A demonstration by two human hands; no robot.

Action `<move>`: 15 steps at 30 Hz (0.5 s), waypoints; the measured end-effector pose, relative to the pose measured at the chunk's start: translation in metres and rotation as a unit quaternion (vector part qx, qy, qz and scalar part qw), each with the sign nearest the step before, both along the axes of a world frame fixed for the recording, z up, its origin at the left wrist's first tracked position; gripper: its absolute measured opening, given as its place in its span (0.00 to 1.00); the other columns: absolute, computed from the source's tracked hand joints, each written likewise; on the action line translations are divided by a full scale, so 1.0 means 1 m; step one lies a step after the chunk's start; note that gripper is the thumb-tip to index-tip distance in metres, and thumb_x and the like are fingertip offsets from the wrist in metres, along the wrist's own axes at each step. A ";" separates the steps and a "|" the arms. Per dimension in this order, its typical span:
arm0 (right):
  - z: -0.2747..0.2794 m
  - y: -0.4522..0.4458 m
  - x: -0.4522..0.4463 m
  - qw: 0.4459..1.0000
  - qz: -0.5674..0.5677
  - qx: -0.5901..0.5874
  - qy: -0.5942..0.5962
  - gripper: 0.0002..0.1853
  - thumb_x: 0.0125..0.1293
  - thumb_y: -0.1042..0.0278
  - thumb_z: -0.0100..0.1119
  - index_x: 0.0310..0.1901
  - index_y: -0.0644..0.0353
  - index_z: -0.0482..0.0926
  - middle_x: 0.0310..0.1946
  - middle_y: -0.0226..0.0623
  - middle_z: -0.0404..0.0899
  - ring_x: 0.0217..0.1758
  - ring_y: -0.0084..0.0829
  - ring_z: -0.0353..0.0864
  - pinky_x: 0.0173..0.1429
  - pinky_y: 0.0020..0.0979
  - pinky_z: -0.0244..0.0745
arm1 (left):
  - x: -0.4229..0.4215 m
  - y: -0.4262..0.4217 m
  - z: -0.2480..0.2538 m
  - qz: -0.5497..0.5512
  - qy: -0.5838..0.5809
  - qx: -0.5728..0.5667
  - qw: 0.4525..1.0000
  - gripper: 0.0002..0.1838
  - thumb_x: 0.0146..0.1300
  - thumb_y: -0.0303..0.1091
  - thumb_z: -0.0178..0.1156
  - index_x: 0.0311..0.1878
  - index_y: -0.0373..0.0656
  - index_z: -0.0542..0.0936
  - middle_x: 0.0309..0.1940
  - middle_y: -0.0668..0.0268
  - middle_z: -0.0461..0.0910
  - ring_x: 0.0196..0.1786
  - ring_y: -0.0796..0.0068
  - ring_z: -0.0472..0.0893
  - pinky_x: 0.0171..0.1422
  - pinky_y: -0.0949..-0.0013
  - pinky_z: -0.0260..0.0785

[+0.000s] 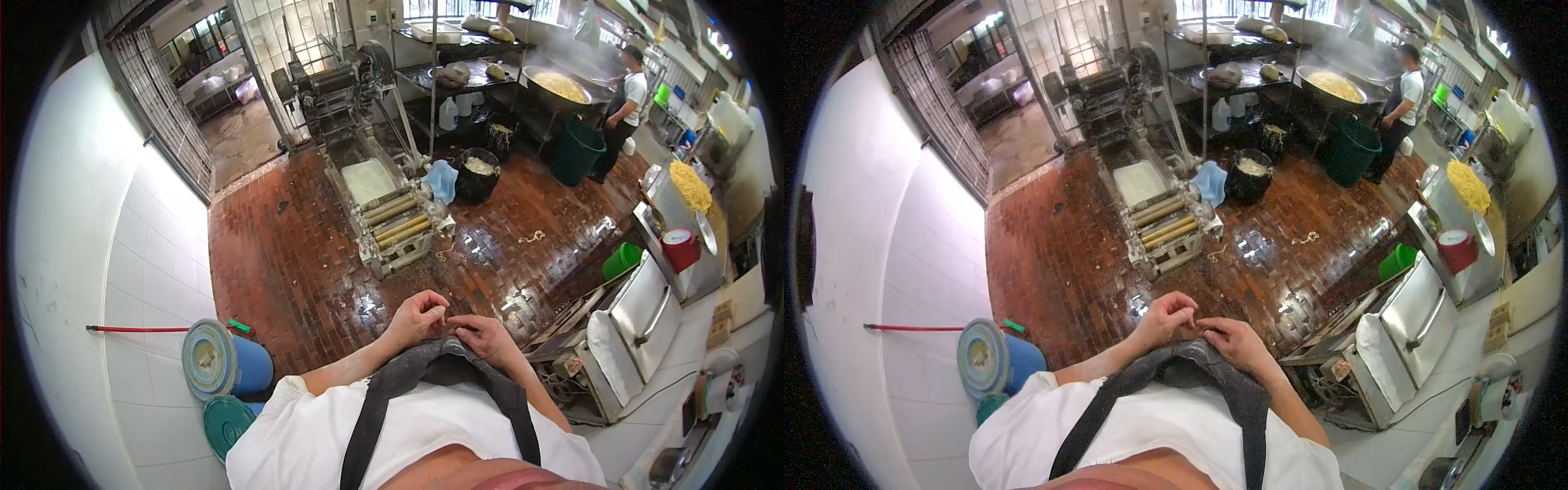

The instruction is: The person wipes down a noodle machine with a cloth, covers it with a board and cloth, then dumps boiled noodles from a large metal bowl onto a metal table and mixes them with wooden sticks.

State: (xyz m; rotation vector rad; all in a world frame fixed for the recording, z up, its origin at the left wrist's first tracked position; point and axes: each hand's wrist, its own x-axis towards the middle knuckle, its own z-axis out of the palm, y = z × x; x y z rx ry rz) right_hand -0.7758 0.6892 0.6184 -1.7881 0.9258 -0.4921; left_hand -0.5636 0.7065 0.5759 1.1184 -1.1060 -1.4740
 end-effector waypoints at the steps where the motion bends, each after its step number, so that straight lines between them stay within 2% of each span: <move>1: 0.000 0.000 0.000 1.000 -0.001 -0.002 0.001 0.13 0.70 0.73 0.58 0.54 0.65 0.81 0.42 0.41 0.87 0.47 0.28 0.85 0.53 0.29 0.77 | 0.000 0.000 0.000 0.000 -0.003 -0.001 1.000 0.07 0.70 0.28 0.57 0.47 0.37 0.77 0.31 0.67 0.80 0.35 0.79 0.80 0.42 0.74 0.74; 6: -0.006 -0.001 0.000 0.999 -0.005 -0.036 -0.003 0.13 0.68 0.71 0.61 0.52 0.64 0.82 0.40 0.39 0.87 0.46 0.27 0.85 0.51 0.29 0.77 | -0.001 0.001 -0.003 0.004 0.019 0.013 1.000 0.08 0.70 0.29 0.58 0.47 0.37 0.77 0.31 0.67 0.79 0.35 0.80 0.79 0.42 0.74 0.73; 9: 0.031 -0.012 -0.014 0.997 0.027 -0.068 0.023 0.13 0.64 0.66 0.66 0.48 0.59 0.84 0.40 0.44 0.86 0.42 0.38 0.85 0.49 0.34 0.78 | -0.003 0.002 0.000 0.001 0.005 0.010 1.000 0.06 0.71 0.30 0.56 0.47 0.38 0.77 0.31 0.70 0.77 0.33 0.82 0.77 0.39 0.75 0.72; 11: 0.062 -0.033 -0.031 0.987 0.035 -0.151 0.036 0.08 0.60 0.66 0.69 0.35 0.61 0.85 0.30 0.41 0.84 0.35 0.38 0.83 0.41 0.34 0.76 | -0.003 0.003 0.000 -0.002 0.000 0.011 1.000 0.06 0.71 0.30 0.56 0.46 0.39 0.76 0.30 0.71 0.77 0.31 0.83 0.75 0.37 0.76 0.71; 12: 0.086 -0.041 -0.041 0.974 0.026 -0.224 0.017 0.12 0.57 0.65 0.71 0.26 0.62 0.80 0.23 0.41 0.77 0.28 0.40 0.77 0.34 0.37 0.71 | -0.003 0.004 0.000 -0.003 0.001 0.014 1.000 0.06 0.71 0.30 0.56 0.46 0.39 0.76 0.30 0.71 0.76 0.31 0.83 0.75 0.36 0.76 0.71; 13: 0.109 -0.048 -0.054 0.959 0.002 -0.281 0.048 0.19 0.55 0.63 0.73 0.20 0.63 0.72 0.18 0.41 0.68 0.24 0.41 0.70 0.30 0.39 0.64 | -0.002 0.005 0.000 -0.004 0.003 0.017 1.000 0.06 0.71 0.31 0.56 0.46 0.39 0.77 0.30 0.71 0.76 0.31 0.84 0.75 0.36 0.76 0.71; 14: 0.135 -0.054 -0.064 0.934 -0.004 -0.355 0.037 0.25 0.53 0.61 0.73 0.17 0.63 0.64 0.15 0.39 0.58 0.21 0.40 0.63 0.28 0.40 0.58 | -0.002 0.005 0.000 -0.005 -0.007 0.019 1.000 0.06 0.71 0.31 0.56 0.46 0.39 0.77 0.30 0.71 0.76 0.30 0.84 0.75 0.36 0.76 0.71; 15: 0.164 -0.056 -0.074 0.911 0.003 -0.411 0.011 0.27 0.54 0.60 0.72 0.16 0.62 0.60 0.15 0.36 0.54 0.19 0.39 0.60 0.27 0.39 0.54 | -0.001 0.006 0.001 -0.007 -0.017 0.020 1.000 0.07 0.71 0.31 0.56 0.47 0.39 0.77 0.30 0.71 0.76 0.30 0.84 0.75 0.36 0.77 0.71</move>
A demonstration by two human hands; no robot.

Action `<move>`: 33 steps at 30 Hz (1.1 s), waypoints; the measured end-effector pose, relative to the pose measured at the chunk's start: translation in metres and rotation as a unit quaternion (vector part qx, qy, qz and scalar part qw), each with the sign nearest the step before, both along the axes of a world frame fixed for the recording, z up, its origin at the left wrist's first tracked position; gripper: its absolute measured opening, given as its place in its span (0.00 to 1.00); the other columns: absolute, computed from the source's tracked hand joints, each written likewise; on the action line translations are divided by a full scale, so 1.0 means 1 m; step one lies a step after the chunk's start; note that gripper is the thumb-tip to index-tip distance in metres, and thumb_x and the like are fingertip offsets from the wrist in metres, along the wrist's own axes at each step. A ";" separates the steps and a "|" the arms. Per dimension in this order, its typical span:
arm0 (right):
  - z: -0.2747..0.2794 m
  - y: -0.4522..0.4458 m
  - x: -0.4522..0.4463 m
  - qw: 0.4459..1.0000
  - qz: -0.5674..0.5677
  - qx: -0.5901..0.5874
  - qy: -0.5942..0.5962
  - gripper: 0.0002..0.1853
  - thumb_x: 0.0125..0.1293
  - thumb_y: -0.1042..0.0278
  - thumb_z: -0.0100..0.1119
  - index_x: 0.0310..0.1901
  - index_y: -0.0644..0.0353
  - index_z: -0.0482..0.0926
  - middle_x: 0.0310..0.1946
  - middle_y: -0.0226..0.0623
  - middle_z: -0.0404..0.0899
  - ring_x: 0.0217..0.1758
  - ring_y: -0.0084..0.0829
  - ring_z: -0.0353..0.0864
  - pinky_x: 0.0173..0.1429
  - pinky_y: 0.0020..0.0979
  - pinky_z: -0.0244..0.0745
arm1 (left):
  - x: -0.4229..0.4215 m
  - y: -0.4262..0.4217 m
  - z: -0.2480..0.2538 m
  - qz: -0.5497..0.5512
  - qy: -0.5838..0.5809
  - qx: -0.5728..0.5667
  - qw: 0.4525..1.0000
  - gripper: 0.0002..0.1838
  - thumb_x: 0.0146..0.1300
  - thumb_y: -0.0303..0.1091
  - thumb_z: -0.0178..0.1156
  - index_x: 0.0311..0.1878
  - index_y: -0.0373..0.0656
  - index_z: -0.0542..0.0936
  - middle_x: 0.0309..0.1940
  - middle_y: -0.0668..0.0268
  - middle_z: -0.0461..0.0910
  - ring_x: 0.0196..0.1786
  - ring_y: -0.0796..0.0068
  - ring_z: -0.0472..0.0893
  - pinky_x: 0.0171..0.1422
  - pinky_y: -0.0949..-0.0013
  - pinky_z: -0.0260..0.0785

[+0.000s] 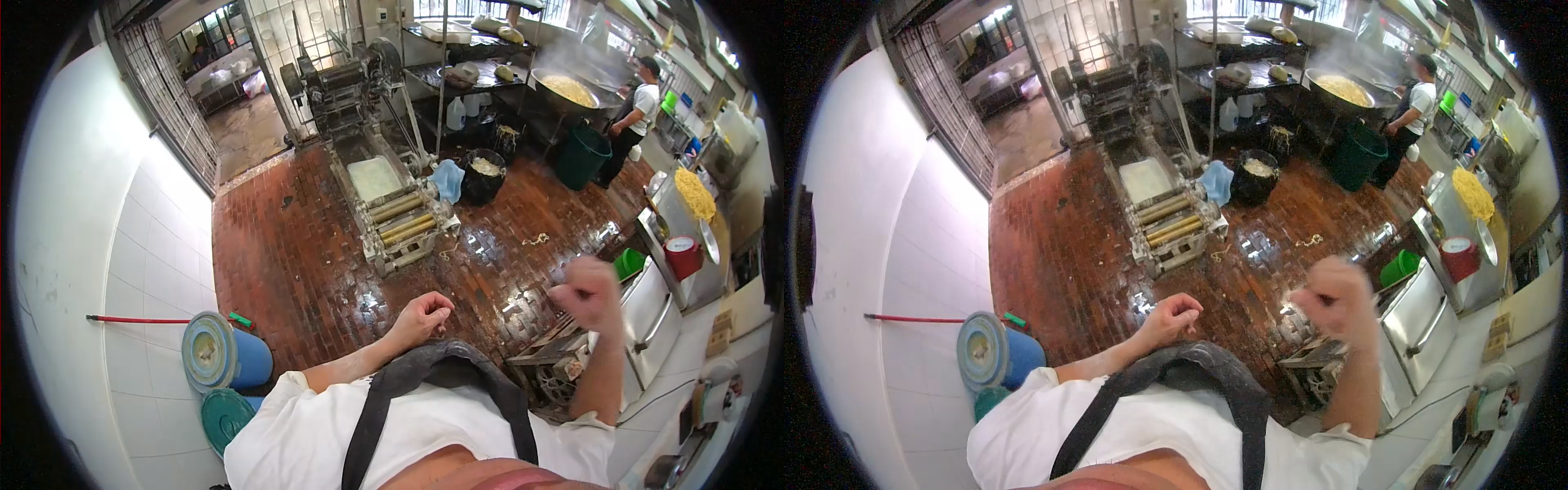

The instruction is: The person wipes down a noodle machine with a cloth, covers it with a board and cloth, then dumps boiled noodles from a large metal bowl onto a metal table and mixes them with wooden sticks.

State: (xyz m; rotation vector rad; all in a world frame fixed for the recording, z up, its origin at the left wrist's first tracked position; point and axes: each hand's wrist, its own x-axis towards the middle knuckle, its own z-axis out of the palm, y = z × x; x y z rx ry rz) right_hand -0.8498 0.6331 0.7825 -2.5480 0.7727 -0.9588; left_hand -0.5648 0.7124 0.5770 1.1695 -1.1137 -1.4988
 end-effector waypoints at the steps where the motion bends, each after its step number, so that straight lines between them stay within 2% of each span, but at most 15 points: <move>1: 0.024 0.003 -0.007 0.998 0.008 -0.051 -0.031 0.27 0.55 0.62 0.70 0.15 0.62 0.58 0.15 0.35 0.52 0.18 0.37 0.56 0.27 0.38 0.51 | 0.001 0.000 0.001 -0.001 -0.010 0.000 1.000 0.07 0.71 0.31 0.56 0.47 0.39 0.77 0.30 0.71 0.76 0.30 0.85 0.75 0.35 0.77 0.71; 3: 0.072 0.033 -0.003 0.981 -0.016 -0.149 -0.123 0.28 0.52 0.67 0.67 0.14 0.61 0.52 0.13 0.34 0.49 0.16 0.34 0.53 0.26 0.36 0.48 | 0.003 0.001 0.000 0.006 -0.015 -0.012 1.000 0.07 0.71 0.31 0.56 0.47 0.39 0.77 0.31 0.72 0.76 0.30 0.85 0.75 0.35 0.77 0.70; 5: 0.077 0.056 0.000 0.935 0.102 -0.252 -0.229 0.27 0.53 0.64 0.65 0.12 0.55 0.52 0.10 0.27 0.50 0.13 0.27 0.50 0.22 0.32 0.46 | 0.004 0.000 -0.001 0.012 -0.010 -0.013 1.000 0.07 0.71 0.31 0.56 0.47 0.40 0.77 0.31 0.72 0.76 0.30 0.85 0.75 0.34 0.77 0.70; 7: 0.091 0.061 -0.011 0.919 0.237 -0.266 -0.170 0.26 0.54 0.63 0.64 0.11 0.52 0.54 0.09 0.23 0.51 0.11 0.23 0.48 0.20 0.29 0.45 | 0.004 0.001 -0.004 0.021 0.005 -0.001 1.000 0.07 0.71 0.31 0.56 0.47 0.40 0.77 0.30 0.72 0.76 0.30 0.85 0.75 0.34 0.77 0.70; 10: 0.112 0.057 -0.021 0.937 0.271 -0.217 -0.048 0.26 0.55 0.63 0.65 0.10 0.51 0.57 0.08 0.23 0.52 0.10 0.22 0.47 0.19 0.27 0.45 | 0.004 0.004 0.000 0.026 -0.006 -0.009 1.000 0.07 0.71 0.32 0.57 0.46 0.40 0.78 0.30 0.72 0.76 0.30 0.85 0.75 0.34 0.77 0.70; 13: 0.103 0.037 -0.037 0.945 0.207 -0.229 -0.107 0.23 0.57 0.65 0.63 0.12 0.55 0.60 0.10 0.27 0.58 0.14 0.26 0.59 0.22 0.28 0.53 | 0.006 0.006 -0.005 0.025 -0.010 -0.008 1.000 0.07 0.71 0.32 0.57 0.47 0.41 0.78 0.30 0.73 0.76 0.30 0.85 0.75 0.34 0.76 0.70; 16: 0.077 0.017 -0.055 0.931 -0.059 -0.286 -0.220 0.12 0.60 0.67 0.61 0.24 0.63 0.73 0.24 0.34 0.75 0.29 0.29 0.73 0.35 0.32 0.69 | 0.006 0.005 -0.012 0.027 0.008 -0.004 1.000 0.07 0.71 0.31 0.57 0.47 0.40 0.78 0.30 0.73 0.75 0.30 0.85 0.75 0.35 0.76 0.71; 18: 0.067 -0.021 -0.118 0.948 -0.213 -0.206 -0.112 0.12 0.60 0.64 0.62 0.34 0.67 0.79 0.30 0.33 0.80 0.32 0.25 0.74 0.39 0.31 0.72 | 0.004 0.008 -0.006 0.032 -0.001 -0.010 0.999 0.07 0.71 0.30 0.57 0.47 0.39 0.78 0.30 0.73 0.76 0.30 0.85 0.75 0.35 0.76 0.72; 20: 0.050 -0.066 -0.132 0.934 -0.312 -0.051 -0.165 0.16 0.59 0.61 0.65 0.39 0.68 0.82 0.29 0.30 0.80 0.31 0.21 0.74 0.38 0.27 0.71 | 0.003 0.007 -0.003 0.029 0.006 0.005 1.000 0.07 0.70 0.29 0.56 0.47 0.38 0.78 0.30 0.72 0.76 0.30 0.84 0.75 0.36 0.75 0.72; 21: 0.037 -0.091 -0.133 0.910 -0.321 0.054 -0.257 0.17 0.58 0.59 0.66 0.40 0.67 0.83 0.28 0.28 0.80 0.30 0.20 0.74 0.37 0.26 0.69 | 0.002 0.007 -0.004 0.023 0.008 -0.001 1.000 0.07 0.70 0.29 0.56 0.47 0.38 0.78 0.30 0.72 0.76 0.30 0.84 0.75 0.36 0.75 0.72; 25: -0.119 -0.176 -0.200 0.909 -0.222 0.216 -0.278 0.13 0.59 0.57 0.61 0.26 0.57 0.80 0.18 0.26 0.72 0.21 0.22 0.69 0.27 0.29 0.63 | 0.002 0.006 -0.011 0.027 0.010 -0.014 0.999 0.07 0.70 0.28 0.57 0.47 0.38 0.78 0.27 0.71 0.77 0.29 0.83 0.76 0.36 0.75 0.73; 28: -0.274 -0.160 -0.213 0.765 -0.330 0.425 -0.354 0.11 0.55 0.58 0.59 0.22 0.55 0.75 0.14 0.33 0.71 0.12 0.31 0.68 0.18 0.33 0.63 | 0.001 0.010 -0.008 0.038 -0.003 -0.016 0.999 0.06 0.69 0.28 0.57 0.46 0.38 0.78 0.27 0.70 0.76 0.28 0.83 0.76 0.36 0.75 0.74; 29: -0.313 -0.141 -0.206 0.789 -0.345 0.415 -0.293 0.12 0.55 0.58 0.60 0.21 0.54 0.74 0.14 0.33 0.69 0.12 0.33 0.68 0.18 0.34 0.61 | 0.001 0.011 -0.005 0.041 -0.008 -0.018 0.999 0.06 0.69 0.28 0.57 0.46 0.37 0.78 0.27 0.70 0.76 0.28 0.83 0.76 0.36 0.74 0.74; 31: -0.346 -0.117 -0.188 0.656 -0.380 0.573 -0.312 0.13 0.54 0.59 0.61 0.20 0.54 0.72 0.13 0.33 0.68 0.13 0.34 0.68 0.19 0.35 0.60 | 0.003 0.010 -0.001 0.045 -0.011 -0.018 0.999 0.07 0.69 0.28 0.58 0.46 0.37 0.78 0.27 0.70 0.76 0.28 0.82 0.76 0.36 0.74 0.74; 33: -0.362 -0.121 -0.196 0.691 -0.333 0.569 -0.296 0.13 0.56 0.59 0.61 0.19 0.55 0.75 0.14 0.34 0.70 0.15 0.33 0.70 0.22 0.35 0.66 | 0.004 0.012 -0.002 0.052 -0.008 -0.006 0.999 0.07 0.69 0.29 0.58 0.46 0.37 0.78 0.27 0.70 0.76 0.28 0.82 0.76 0.37 0.73 0.75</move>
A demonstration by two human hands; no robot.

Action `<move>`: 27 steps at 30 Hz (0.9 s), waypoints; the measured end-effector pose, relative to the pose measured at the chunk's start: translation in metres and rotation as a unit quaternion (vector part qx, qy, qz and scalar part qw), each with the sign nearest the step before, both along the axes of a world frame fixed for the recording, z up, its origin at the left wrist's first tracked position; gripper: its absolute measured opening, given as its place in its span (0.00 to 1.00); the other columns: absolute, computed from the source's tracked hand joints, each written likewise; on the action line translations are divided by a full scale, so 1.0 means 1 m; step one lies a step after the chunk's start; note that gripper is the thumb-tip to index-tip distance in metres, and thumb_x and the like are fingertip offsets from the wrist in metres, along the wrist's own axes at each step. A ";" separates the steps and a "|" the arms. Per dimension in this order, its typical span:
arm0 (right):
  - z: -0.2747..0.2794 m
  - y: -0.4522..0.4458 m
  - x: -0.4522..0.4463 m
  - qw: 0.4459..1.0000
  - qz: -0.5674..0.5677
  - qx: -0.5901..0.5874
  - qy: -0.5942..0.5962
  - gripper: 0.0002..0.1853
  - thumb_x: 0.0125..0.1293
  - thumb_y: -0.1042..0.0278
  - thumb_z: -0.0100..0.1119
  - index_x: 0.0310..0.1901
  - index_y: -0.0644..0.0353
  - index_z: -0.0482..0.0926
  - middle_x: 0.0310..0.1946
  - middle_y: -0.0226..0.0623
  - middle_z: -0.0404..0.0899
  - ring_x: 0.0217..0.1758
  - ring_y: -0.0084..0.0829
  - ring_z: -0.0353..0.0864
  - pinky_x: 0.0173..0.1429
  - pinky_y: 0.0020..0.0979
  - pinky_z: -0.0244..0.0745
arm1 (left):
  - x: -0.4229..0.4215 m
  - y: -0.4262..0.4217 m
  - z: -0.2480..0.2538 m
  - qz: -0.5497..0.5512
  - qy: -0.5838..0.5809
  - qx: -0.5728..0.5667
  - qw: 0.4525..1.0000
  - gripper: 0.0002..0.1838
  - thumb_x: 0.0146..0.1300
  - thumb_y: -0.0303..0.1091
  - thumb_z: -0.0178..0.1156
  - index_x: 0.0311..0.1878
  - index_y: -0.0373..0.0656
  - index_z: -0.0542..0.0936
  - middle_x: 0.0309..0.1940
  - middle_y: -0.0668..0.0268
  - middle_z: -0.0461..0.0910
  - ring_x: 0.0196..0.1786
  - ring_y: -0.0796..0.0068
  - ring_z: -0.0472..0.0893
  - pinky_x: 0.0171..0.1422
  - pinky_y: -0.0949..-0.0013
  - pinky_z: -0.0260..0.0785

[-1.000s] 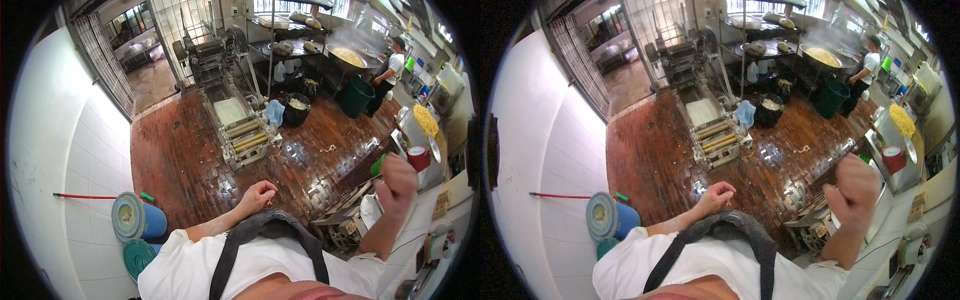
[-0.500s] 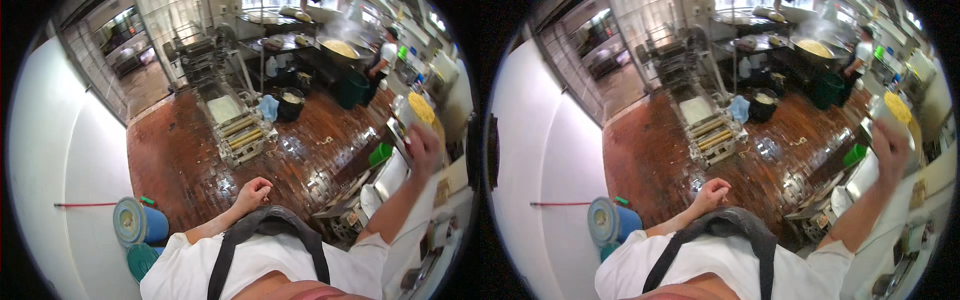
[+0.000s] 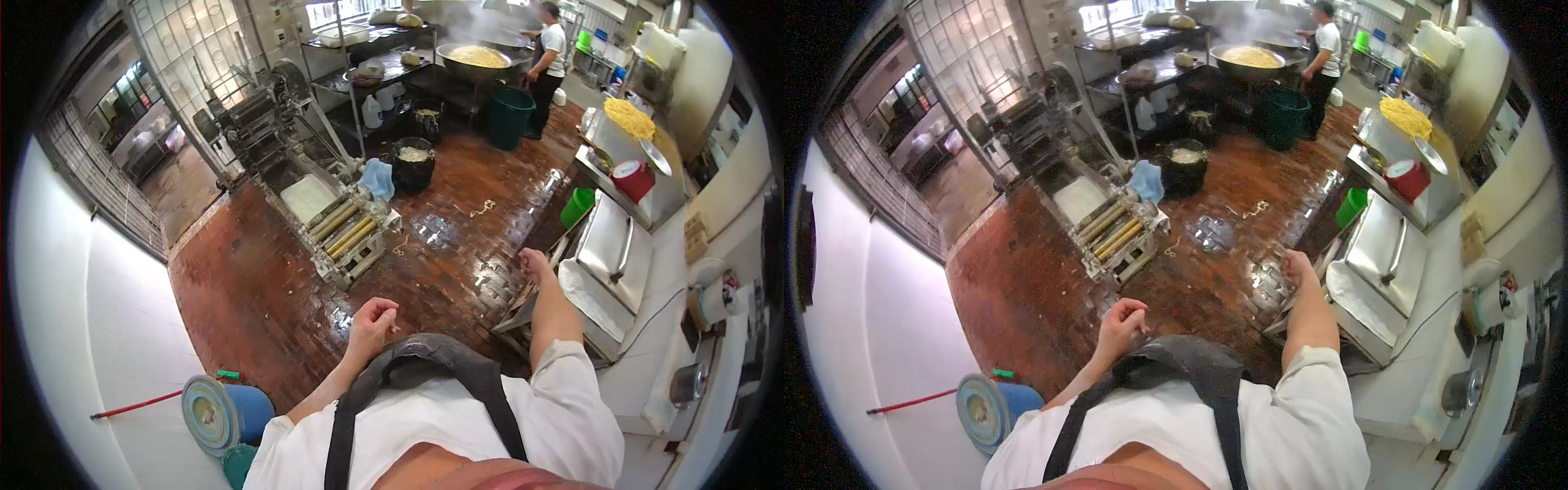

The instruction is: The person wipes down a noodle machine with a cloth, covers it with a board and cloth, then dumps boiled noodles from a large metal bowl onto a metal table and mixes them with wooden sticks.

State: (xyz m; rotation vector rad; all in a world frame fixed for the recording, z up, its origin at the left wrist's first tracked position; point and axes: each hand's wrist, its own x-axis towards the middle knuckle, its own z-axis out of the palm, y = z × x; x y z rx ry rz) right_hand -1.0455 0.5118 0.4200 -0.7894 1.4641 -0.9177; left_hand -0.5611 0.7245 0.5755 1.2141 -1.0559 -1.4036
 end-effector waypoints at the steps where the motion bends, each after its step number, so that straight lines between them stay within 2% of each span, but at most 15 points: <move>1: -0.008 0.000 -0.006 1.000 0.026 -0.014 -0.003 0.13 0.57 0.59 0.62 0.19 0.55 0.76 0.14 0.34 0.71 0.17 0.32 0.71 0.24 0.35 0.69 | 0.000 0.000 0.000 -0.007 -0.001 -0.018 1.000 0.07 0.69 0.29 0.58 0.46 0.36 0.78 0.27 0.69 0.76 0.28 0.81 0.76 0.38 0.71 0.77; 2: 0.005 -0.007 -0.007 0.998 0.005 -0.055 0.032 0.13 0.57 0.59 0.61 0.20 0.56 0.76 0.14 0.34 0.72 0.16 0.31 0.70 0.23 0.34 0.66 | 0.000 0.001 0.000 -0.012 -0.006 -0.015 1.000 0.07 0.69 0.29 0.58 0.46 0.36 0.78 0.27 0.69 0.76 0.27 0.81 0.76 0.39 0.71 0.77; 3: 0.030 -0.012 -0.006 0.996 -0.020 -0.081 -0.013 0.12 0.57 0.60 0.60 0.22 0.56 0.76 0.14 0.31 0.70 0.16 0.28 0.67 0.21 0.32 0.62 | 0.000 0.000 0.003 -0.017 -0.011 -0.014 1.000 0.07 0.69 0.29 0.57 0.46 0.36 0.78 0.27 0.69 0.76 0.27 0.81 0.76 0.39 0.71 0.77; 5: 0.091 -0.040 -0.009 0.983 -0.067 -0.169 -0.006 0.12 0.57 0.61 0.59 0.20 0.53 0.73 0.15 0.29 0.69 0.17 0.27 0.70 0.23 0.31 0.63 | 0.000 0.000 0.005 -0.021 -0.010 -0.012 1.000 0.08 0.69 0.29 0.57 0.46 0.36 0.78 0.27 0.69 0.77 0.27 0.81 0.76 0.39 0.71 0.77; 8: 0.235 -0.038 0.010 0.931 -0.052 -0.361 0.009 0.17 0.63 0.55 0.62 0.20 0.52 0.72 0.18 0.27 0.70 0.21 0.23 0.68 0.28 0.27 0.62 | -0.001 -0.003 0.006 -0.024 0.001 -0.014 1.000 0.07 0.69 0.29 0.57 0.46 0.36 0.78 0.26 0.69 0.77 0.27 0.81 0.76 0.39 0.71 0.76; 10: 0.305 -0.033 0.008 0.882 -0.035 -0.463 0.080 0.17 0.68 0.58 0.62 0.22 0.56 0.76 0.20 0.27 0.73 0.25 0.20 0.69 0.33 0.27 0.63 | 0.000 -0.003 0.002 -0.023 0.002 -0.018 1.000 0.07 0.69 0.29 0.57 0.46 0.36 0.78 0.27 0.69 0.77 0.27 0.81 0.76 0.39 0.71 0.76; 11: 0.346 -0.012 0.017 0.881 -0.026 -0.455 0.128 0.14 0.63 0.56 0.66 0.26 0.57 0.82 0.21 0.23 0.75 0.25 0.18 0.69 0.32 0.25 0.62 | 0.001 -0.003 0.002 -0.025 -0.002 -0.015 1.000 0.07 0.69 0.29 0.57 0.46 0.36 0.78 0.27 0.69 0.77 0.27 0.81 0.76 0.39 0.71 0.76; 12: 0.389 0.025 0.041 0.824 -0.008 -0.530 0.199 0.13 0.62 0.58 0.66 0.27 0.59 0.83 0.22 0.23 0.77 0.27 0.17 0.71 0.33 0.23 0.62 | 0.000 -0.004 0.002 -0.026 -0.006 -0.013 1.000 0.07 0.69 0.29 0.57 0.46 0.36 0.78 0.27 0.69 0.77 0.27 0.81 0.76 0.39 0.71 0.76; 13: 0.425 0.067 0.071 0.807 -0.046 -0.538 0.239 0.11 0.62 0.62 0.66 0.28 0.61 0.83 0.24 0.25 0.79 0.28 0.17 0.72 0.34 0.25 0.65 | 0.000 -0.004 0.002 -0.027 -0.010 -0.011 1.000 0.07 0.69 0.29 0.57 0.46 0.36 0.78 0.27 0.69 0.77 0.27 0.81 0.76 0.39 0.72 0.76; 15: 0.453 0.108 0.088 0.664 -0.033 -0.686 0.296 0.10 0.62 0.66 0.64 0.26 0.61 0.81 0.27 0.28 0.80 0.29 0.19 0.74 0.35 0.28 0.69 | 0.000 -0.005 0.000 -0.025 0.000 -0.014 1.000 0.07 0.69 0.29 0.57 0.46 0.36 0.78 0.26 0.69 0.77 0.27 0.81 0.76 0.39 0.72 0.76; 16: 0.461 0.133 0.113 0.610 -0.014 -0.754 0.243 0.08 0.62 0.70 0.62 0.26 0.61 0.80 0.25 0.28 0.79 0.29 0.22 0.74 0.35 0.30 0.70 | 0.000 -0.005 -0.001 -0.022 0.005 -0.015 1.000 0.07 0.69 0.29 0.57 0.46 0.36 0.78 0.26 0.69 0.77 0.27 0.81 0.76 0.39 0.72 0.76; 18: 0.480 0.176 0.137 0.520 0.121 -0.823 0.195 0.08 0.59 0.74 0.61 0.23 0.59 0.77 0.21 0.27 0.71 0.25 0.25 0.70 0.33 0.32 0.69 | -0.001 -0.004 0.002 -0.020 -0.003 -0.015 1.000 0.07 0.69 0.29 0.57 0.46 0.36 0.78 0.26 0.69 0.76 0.27 0.81 0.76 0.39 0.72 0.76; 20: 0.504 0.211 0.141 0.439 0.346 -0.804 0.203 0.11 0.52 0.73 0.63 0.19 0.57 0.70 0.16 0.25 0.58 0.19 0.25 0.62 0.27 0.32 0.64 | -0.002 -0.005 0.007 -0.017 -0.007 -0.016 1.000 0.07 0.69 0.29 0.57 0.46 0.36 0.78 0.26 0.69 0.76 0.27 0.81 0.76 0.39 0.72 0.76; 22: 0.503 0.215 0.139 0.399 0.393 -0.799 0.218 0.14 0.48 0.73 0.64 0.16 0.55 0.66 0.13 0.23 0.51 0.15 0.25 0.56 0.24 0.31 0.60 | -0.003 -0.003 0.010 -0.016 -0.011 -0.015 1.000 0.07 0.69 0.29 0.57 0.46 0.35 0.78 0.27 0.69 0.76 0.28 0.81 0.76 0.38 0.72 0.76; 27: 0.467 0.166 0.139 0.528 0.033 -0.835 0.151 0.16 0.53 0.79 0.59 0.16 0.62 0.62 0.16 0.34 0.63 0.20 0.30 0.60 0.27 0.31 0.58 | -0.004 -0.004 0.005 -0.031 -0.007 -0.010 0.999 0.07 0.69 0.29 0.58 0.46 0.37 0.78 0.27 0.70 0.76 0.28 0.82 0.76 0.37 0.74 0.75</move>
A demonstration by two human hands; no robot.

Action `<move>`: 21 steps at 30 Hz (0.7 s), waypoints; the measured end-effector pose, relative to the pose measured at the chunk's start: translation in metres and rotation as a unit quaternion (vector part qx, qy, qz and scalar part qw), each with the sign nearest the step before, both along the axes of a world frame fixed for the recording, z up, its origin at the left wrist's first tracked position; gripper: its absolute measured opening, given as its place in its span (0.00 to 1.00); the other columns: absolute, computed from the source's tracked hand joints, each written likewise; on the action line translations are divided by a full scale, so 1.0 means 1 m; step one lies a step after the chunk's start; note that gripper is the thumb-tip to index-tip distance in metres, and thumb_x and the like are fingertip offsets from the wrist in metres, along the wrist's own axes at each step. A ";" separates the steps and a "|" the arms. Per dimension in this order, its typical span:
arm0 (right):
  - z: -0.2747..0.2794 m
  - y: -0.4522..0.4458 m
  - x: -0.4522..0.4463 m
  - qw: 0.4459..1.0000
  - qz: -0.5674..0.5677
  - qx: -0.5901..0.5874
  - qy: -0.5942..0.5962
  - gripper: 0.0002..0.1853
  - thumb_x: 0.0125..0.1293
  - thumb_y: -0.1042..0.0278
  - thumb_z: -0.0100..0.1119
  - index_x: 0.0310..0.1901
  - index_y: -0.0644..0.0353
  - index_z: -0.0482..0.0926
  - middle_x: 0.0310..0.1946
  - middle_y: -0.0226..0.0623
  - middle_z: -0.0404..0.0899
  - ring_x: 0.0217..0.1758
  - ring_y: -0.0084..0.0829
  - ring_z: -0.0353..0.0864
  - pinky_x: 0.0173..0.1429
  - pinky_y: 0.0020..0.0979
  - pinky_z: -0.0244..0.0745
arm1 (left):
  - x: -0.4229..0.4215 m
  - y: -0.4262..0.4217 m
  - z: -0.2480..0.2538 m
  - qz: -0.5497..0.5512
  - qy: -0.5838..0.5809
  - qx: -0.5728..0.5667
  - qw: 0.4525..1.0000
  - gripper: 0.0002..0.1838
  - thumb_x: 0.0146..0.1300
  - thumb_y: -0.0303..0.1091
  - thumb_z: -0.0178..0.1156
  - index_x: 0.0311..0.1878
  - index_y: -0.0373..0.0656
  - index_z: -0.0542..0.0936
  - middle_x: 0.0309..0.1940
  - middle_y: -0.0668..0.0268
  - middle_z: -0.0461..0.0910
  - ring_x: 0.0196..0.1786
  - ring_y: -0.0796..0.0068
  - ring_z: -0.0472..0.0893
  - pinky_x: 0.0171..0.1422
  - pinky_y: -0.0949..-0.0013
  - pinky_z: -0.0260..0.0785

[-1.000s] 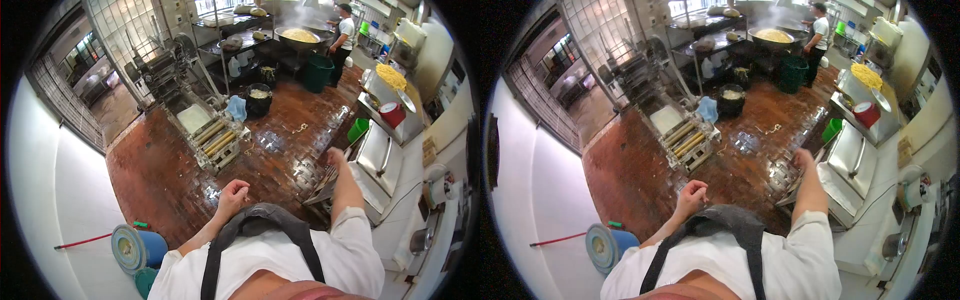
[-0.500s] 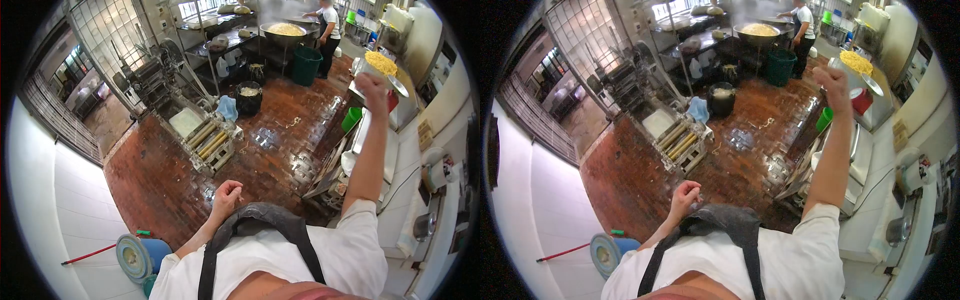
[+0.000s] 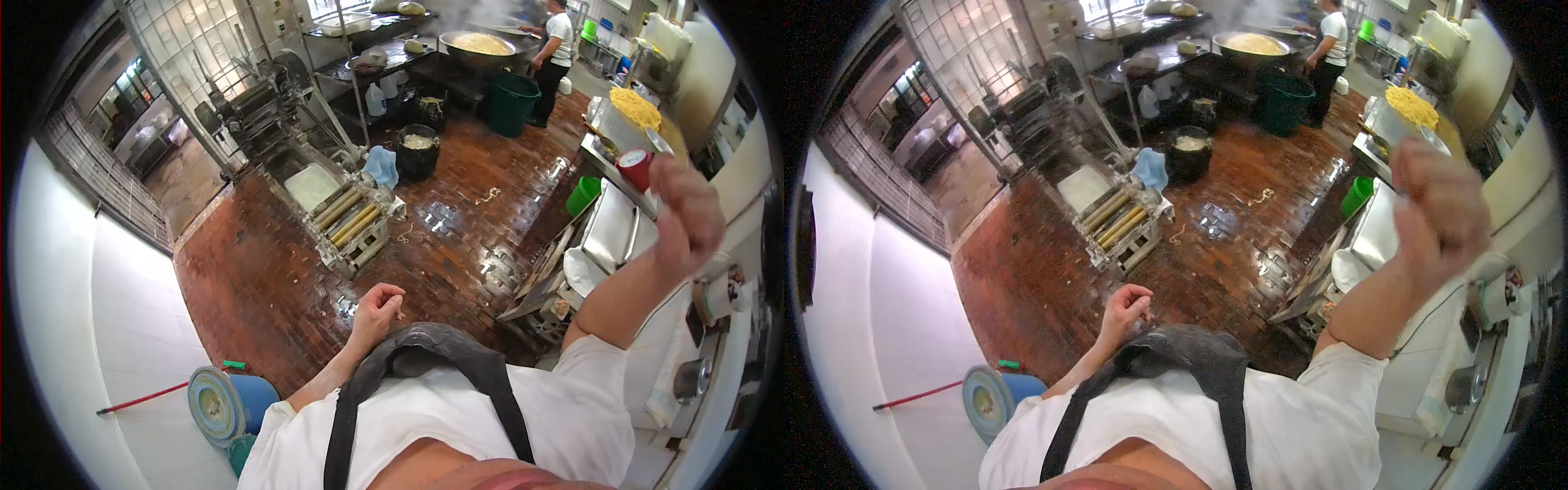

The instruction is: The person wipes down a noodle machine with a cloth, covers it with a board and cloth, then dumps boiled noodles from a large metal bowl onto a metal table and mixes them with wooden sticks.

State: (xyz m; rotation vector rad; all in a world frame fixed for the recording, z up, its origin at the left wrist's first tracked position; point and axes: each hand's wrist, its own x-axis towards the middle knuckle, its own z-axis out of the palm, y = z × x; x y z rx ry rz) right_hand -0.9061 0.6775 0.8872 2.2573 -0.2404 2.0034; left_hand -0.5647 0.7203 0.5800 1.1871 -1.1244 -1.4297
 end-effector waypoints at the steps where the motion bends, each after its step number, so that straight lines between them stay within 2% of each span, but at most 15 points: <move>1: -0.005 -0.017 -0.017 0.998 -0.010 0.063 0.014 0.15 0.55 0.79 0.59 0.17 0.63 0.64 0.18 0.34 0.66 0.23 0.30 0.61 0.28 0.31 0.59 | 0.000 0.002 0.000 0.005 -0.007 0.009 1.000 0.07 0.69 0.29 0.58 0.46 0.37 0.78 0.28 0.70 0.77 0.29 0.83 0.76 0.37 0.74 0.75; 2: -0.013 -0.038 -0.045 0.992 -0.015 0.125 0.029 0.13 0.56 0.78 0.58 0.18 0.65 0.65 0.20 0.35 0.68 0.25 0.29 0.63 0.30 0.31 0.60 | 0.000 0.002 -0.002 0.000 -0.003 0.011 1.000 0.07 0.69 0.29 0.58 0.46 0.38 0.78 0.28 0.71 0.77 0.29 0.83 0.76 0.36 0.74 0.74; 4: -0.044 -0.083 -0.081 0.955 -0.035 0.291 -0.037 0.11 0.58 0.74 0.60 0.22 0.67 0.71 0.22 0.33 0.70 0.26 0.25 0.65 0.33 0.30 0.62 | -0.001 0.002 -0.009 0.001 0.006 0.014 1.000 0.07 0.69 0.29 0.58 0.46 0.39 0.78 0.29 0.71 0.77 0.29 0.83 0.76 0.36 0.75 0.73; 5: -0.072 -0.111 -0.107 0.905 -0.084 0.406 -0.093 0.07 0.60 0.71 0.59 0.29 0.66 0.79 0.25 0.31 0.75 0.31 0.21 0.72 0.37 0.25 0.65 | -0.001 0.004 -0.006 0.003 0.013 0.020 1.000 0.06 0.69 0.29 0.58 0.46 0.39 0.78 0.29 0.71 0.77 0.29 0.84 0.76 0.35 0.75 0.73; 6: -0.106 -0.145 -0.130 0.879 -0.078 0.453 -0.123 0.06 0.59 0.71 0.59 0.29 0.64 0.79 0.25 0.30 0.74 0.30 0.20 0.71 0.37 0.22 0.64 | -0.002 0.006 -0.002 0.004 0.021 0.024 0.999 0.06 0.70 0.29 0.58 0.46 0.39 0.78 0.29 0.72 0.77 0.29 0.84 0.76 0.35 0.76 0.72; 7: -0.146 -0.177 -0.150 0.885 0.060 0.443 -0.132 0.05 0.59 0.71 0.60 0.28 0.62 0.79 0.25 0.30 0.74 0.28 0.21 0.71 0.35 0.24 0.64 | -0.002 0.006 0.000 0.002 0.028 0.028 0.999 0.06 0.70 0.29 0.58 0.46 0.39 0.78 0.29 0.72 0.76 0.29 0.84 0.76 0.35 0.76 0.72; 8: -0.192 -0.204 -0.174 0.863 0.121 0.470 -0.142 0.07 0.60 0.69 0.60 0.26 0.59 0.77 0.24 0.32 0.75 0.27 0.24 0.72 0.35 0.26 0.66 | -0.001 0.007 -0.001 -0.007 0.042 0.030 0.999 0.06 0.70 0.30 0.57 0.46 0.39 0.78 0.30 0.72 0.76 0.29 0.84 0.75 0.34 0.77 0.70; 10: -0.276 -0.213 -0.173 0.782 0.106 0.565 -0.240 0.07 0.62 0.64 0.58 0.28 0.53 0.76 0.23 0.28 0.73 0.27 0.24 0.73 0.33 0.28 0.69 | 0.001 0.009 0.000 -0.003 0.017 0.015 1.000 0.06 0.70 0.30 0.57 0.46 0.39 0.78 0.29 0.73 0.76 0.29 0.85 0.75 0.35 0.77 0.70; 11: -0.328 -0.213 -0.178 0.722 0.137 0.611 -0.293 0.06 0.63 0.63 0.58 0.29 0.50 0.75 0.22 0.27 0.72 0.26 0.24 0.73 0.31 0.29 0.69 | 0.001 0.009 0.001 -0.004 0.005 0.007 1.000 0.06 0.70 0.30 0.57 0.46 0.39 0.78 0.29 0.73 0.75 0.29 0.85 0.74 0.35 0.77 0.70; 12: -0.392 -0.211 -0.189 0.699 0.060 0.647 -0.300 0.08 0.62 0.60 0.60 0.28 0.49 0.74 0.19 0.27 0.69 0.22 0.26 0.72 0.26 0.31 0.69 | 0.001 0.009 0.000 -0.001 0.010 0.004 1.000 0.07 0.70 0.30 0.57 0.46 0.39 0.78 0.29 0.73 0.75 0.29 0.85 0.74 0.35 0.77 0.70; 14: -0.467 -0.173 -0.172 0.574 -0.069 0.776 -0.252 0.10 0.57 0.61 0.59 0.23 0.48 0.70 0.14 0.25 0.62 0.13 0.29 0.61 0.20 0.34 0.62 | 0.002 0.010 -0.004 0.002 0.019 -0.003 1.000 0.07 0.71 0.31 0.57 0.46 0.39 0.77 0.29 0.73 0.75 0.29 0.85 0.74 0.35 0.77 0.71; 15: -0.516 -0.170 -0.175 0.516 -0.057 0.799 -0.302 0.09 0.55 0.65 0.57 0.20 0.49 0.69 0.13 0.24 0.60 0.12 0.28 0.58 0.20 0.34 0.60 | 0.004 0.010 -0.006 0.004 0.016 0.002 1.000 0.07 0.71 0.31 0.57 0.46 0.39 0.78 0.29 0.73 0.75 0.29 0.85 0.74 0.35 0.76 0.71; 17: -0.518 -0.143 -0.149 0.483 -0.005 0.828 -0.284 0.10 0.55 0.65 0.57 0.20 0.49 0.69 0.12 0.24 0.59 0.12 0.27 0.57 0.20 0.34 0.60 | 0.008 0.010 -0.012 0.007 0.011 0.012 1.000 0.07 0.71 0.31 0.57 0.46 0.39 0.78 0.29 0.73 0.75 0.29 0.85 0.74 0.35 0.76 0.71; 20: -0.499 -0.138 -0.128 0.505 -0.027 0.825 -0.251 0.09 0.55 0.64 0.58 0.21 0.50 0.70 0.12 0.25 0.60 0.12 0.27 0.58 0.21 0.34 0.61 | 0.010 0.012 -0.011 0.009 0.000 0.016 1.000 0.07 0.70 0.30 0.57 0.46 0.39 0.78 0.30 0.71 0.77 0.30 0.82 0.76 0.38 0.75 0.73; 21: -0.463 -0.135 -0.118 0.502 -0.046 0.829 -0.243 0.08 0.56 0.64 0.58 0.21 0.50 0.72 0.12 0.25 0.63 0.13 0.26 0.62 0.22 0.33 0.64 | 0.010 0.011 -0.008 0.004 -0.002 0.018 1.000 0.07 0.70 0.30 0.57 0.47 0.38 0.77 0.31 0.70 0.77 0.31 0.81 0.77 0.39 0.74 0.73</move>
